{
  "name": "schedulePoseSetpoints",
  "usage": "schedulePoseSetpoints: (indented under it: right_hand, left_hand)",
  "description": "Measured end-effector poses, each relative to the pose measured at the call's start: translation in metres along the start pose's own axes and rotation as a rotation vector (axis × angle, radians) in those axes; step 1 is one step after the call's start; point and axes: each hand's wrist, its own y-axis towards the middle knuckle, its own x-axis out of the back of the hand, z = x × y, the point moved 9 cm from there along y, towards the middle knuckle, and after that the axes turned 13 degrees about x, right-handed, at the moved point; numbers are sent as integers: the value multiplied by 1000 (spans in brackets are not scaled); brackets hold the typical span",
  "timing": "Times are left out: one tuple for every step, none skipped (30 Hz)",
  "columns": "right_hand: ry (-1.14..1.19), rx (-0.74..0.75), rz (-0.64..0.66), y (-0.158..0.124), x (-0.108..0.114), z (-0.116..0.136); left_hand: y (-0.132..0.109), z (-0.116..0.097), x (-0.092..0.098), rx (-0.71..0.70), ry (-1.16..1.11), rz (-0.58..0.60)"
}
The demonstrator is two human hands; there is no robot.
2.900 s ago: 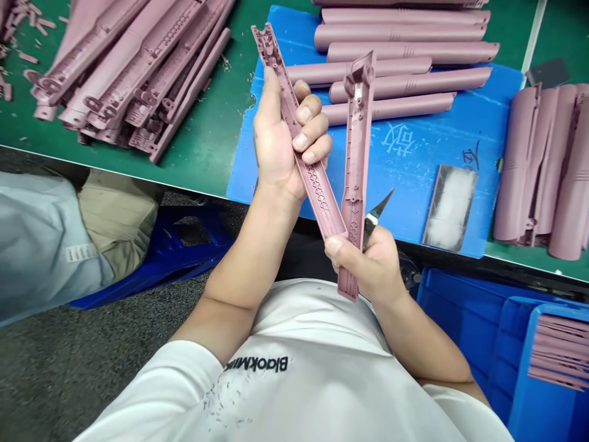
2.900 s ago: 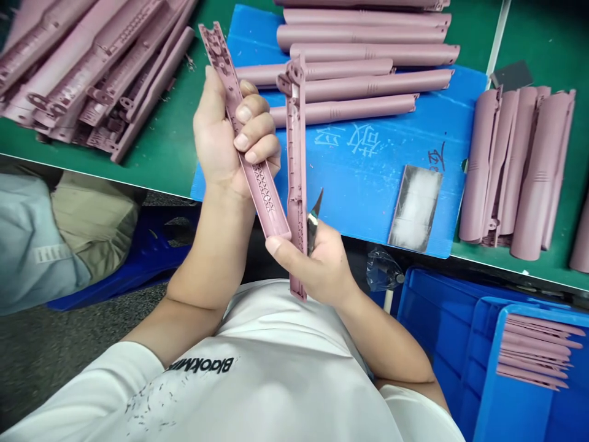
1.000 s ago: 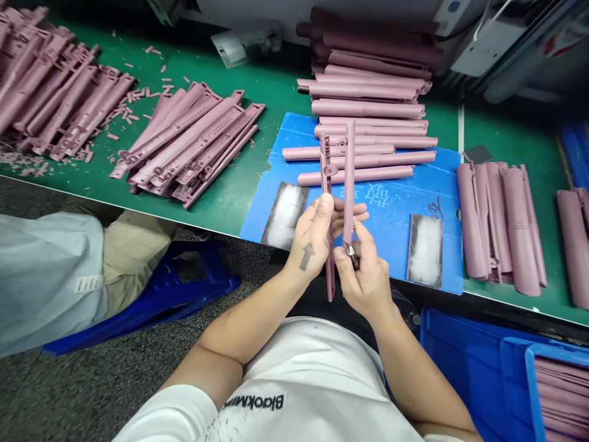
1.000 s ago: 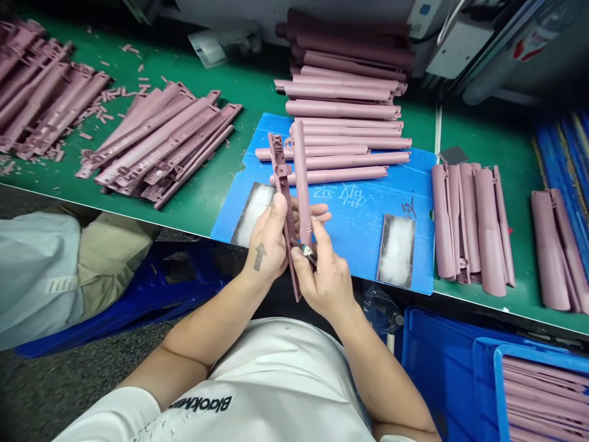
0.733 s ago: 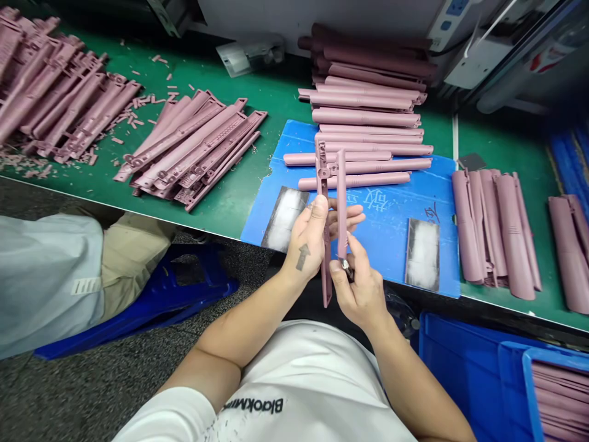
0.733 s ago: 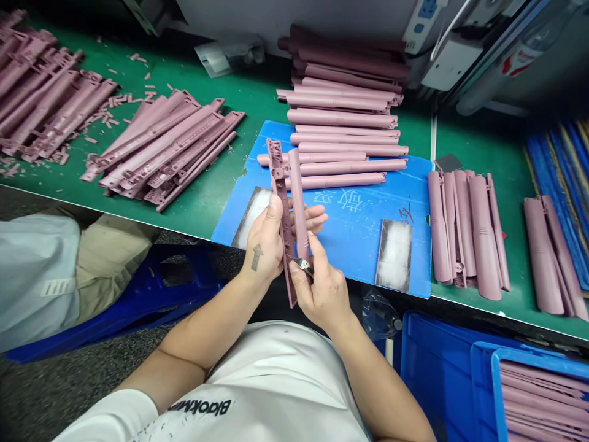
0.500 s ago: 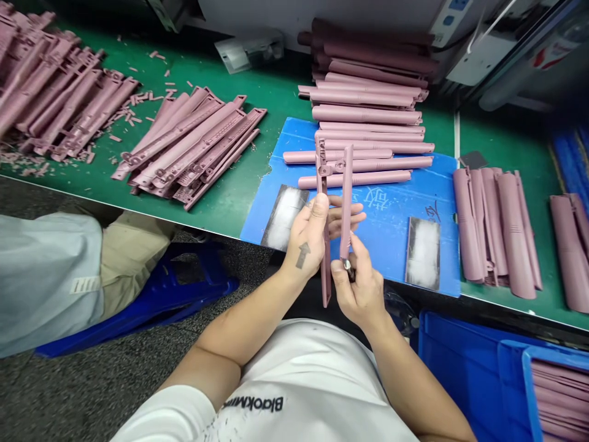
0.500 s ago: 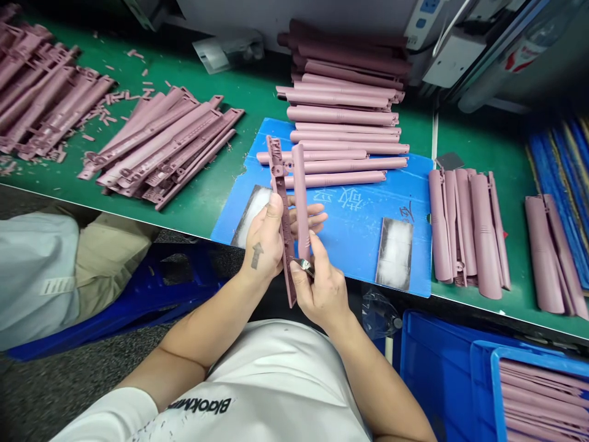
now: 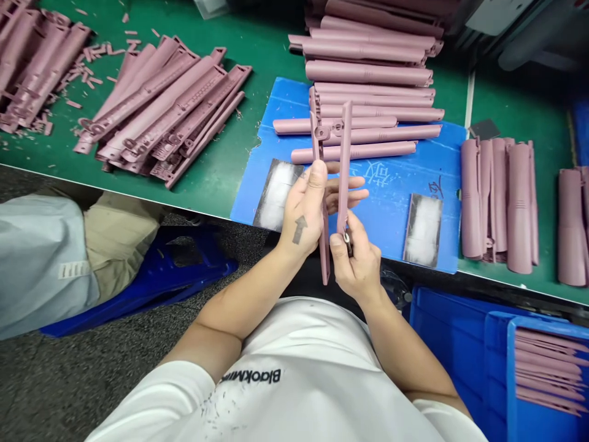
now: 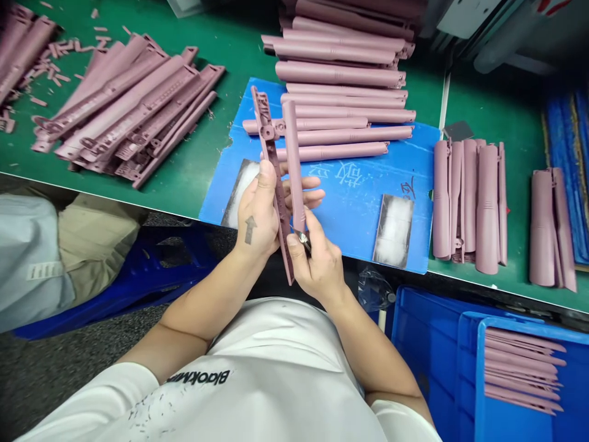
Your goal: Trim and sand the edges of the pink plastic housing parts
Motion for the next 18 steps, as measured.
schedulePoseSetpoints:
  right_hand:
    - [8, -10, 9, 0, -1, -1]
    - [19, -17, 18, -1, -2, -1]
    - [29, -20, 25, -1, -4, -1]
    - [37, -21, 31, -1, -5, -1]
    - [38, -20, 36, -1, -5, -1]
    - [30, -17, 42, -1, -6, -1]
    - [14, -7, 47, -1, -6, 0]
    - [-12, 8, 52, 0, -6, 1]
    - [-45, 24, 58, 1, -6, 2]
    - [-82, 41, 66, 1, -7, 4]
    - [-120, 55, 75, 2, -7, 5]
    - [-155, 66, 84, 3, -7, 6]
    - [-186, 72, 92, 3, -8, 6]
    - [-213, 73, 97, 3, -8, 6]
    - [-231, 71, 98, 3, -8, 6]
    - [-236, 69, 97, 3, -7, 5]
    - [-222, 63, 97, 3, -6, 4]
    - [-189, 55, 101, 3, -6, 4]
  left_hand:
    - [0, 0, 1, -3, -13, -14]
    - [0, 1, 2, -2, -21, -26]
    - [1, 2, 2, 3, -26, -35]
    - [1, 3, 2, 10, -28, -37]
    - [1, 3, 2, 16, -27, -35]
    - [2, 3, 2, 17, -24, -31]
    - [2, 2, 1, 11, -16, -25]
    - [2, 1, 1, 0, -4, -24]
    - [2, 0, 2, -12, 12, -28]
    - [2, -1, 3, -25, 31, -38]
    - [1, -2, 4, -35, 45, -51]
    - [1, -2, 5, -42, 51, -64]
    - [0, -1, 7, -45, 45, -73]
    - [0, 0, 7, -44, 28, -70]
    - [-1, 2, 7, -37, 3, -54]
    - [-1, 3, 6, -26, -23, -29]
    - [-2, 4, 5, -8, -44, 3]
    - [-2, 4, 4, 9, -54, 33]
